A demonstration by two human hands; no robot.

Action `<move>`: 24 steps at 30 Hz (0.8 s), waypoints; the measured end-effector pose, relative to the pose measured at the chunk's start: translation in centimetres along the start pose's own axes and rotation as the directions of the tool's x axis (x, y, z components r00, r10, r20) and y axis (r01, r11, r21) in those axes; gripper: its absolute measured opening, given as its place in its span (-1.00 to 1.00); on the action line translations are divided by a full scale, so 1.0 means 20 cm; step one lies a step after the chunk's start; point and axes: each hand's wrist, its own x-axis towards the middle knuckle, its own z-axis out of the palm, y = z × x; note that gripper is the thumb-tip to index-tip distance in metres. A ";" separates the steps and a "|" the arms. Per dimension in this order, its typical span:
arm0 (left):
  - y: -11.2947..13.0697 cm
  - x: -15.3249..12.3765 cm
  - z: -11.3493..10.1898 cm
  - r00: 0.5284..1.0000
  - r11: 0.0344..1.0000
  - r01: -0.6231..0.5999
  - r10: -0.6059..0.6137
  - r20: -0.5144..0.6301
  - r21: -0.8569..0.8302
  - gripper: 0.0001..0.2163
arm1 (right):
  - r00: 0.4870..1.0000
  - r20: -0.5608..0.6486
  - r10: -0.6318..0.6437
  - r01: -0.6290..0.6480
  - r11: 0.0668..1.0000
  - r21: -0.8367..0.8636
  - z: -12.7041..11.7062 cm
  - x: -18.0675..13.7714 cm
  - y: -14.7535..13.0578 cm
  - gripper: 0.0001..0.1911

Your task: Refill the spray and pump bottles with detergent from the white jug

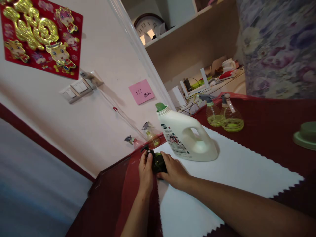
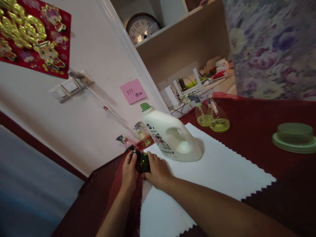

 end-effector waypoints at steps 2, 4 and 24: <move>0.00 0.01 0.00 1.000 1.000 -0.016 0.016 -0.006 0.013 -0.55 | 1.000 0.001 0.001 -0.001 1.000 -0.001 0.00 0.00 0.00 -0.06; 0.00 0.02 -0.01 0.999 0.999 -0.032 0.033 -0.017 0.026 -0.56 | 1.000 0.005 0.002 -0.002 1.000 0.000 -0.01 -0.01 0.00 -0.05; -0.02 0.05 -0.03 0.997 0.996 -0.068 0.070 -0.032 0.053 -0.61 | 1.000 0.008 -0.004 0.004 1.000 0.005 -0.03 -0.01 -0.01 -0.04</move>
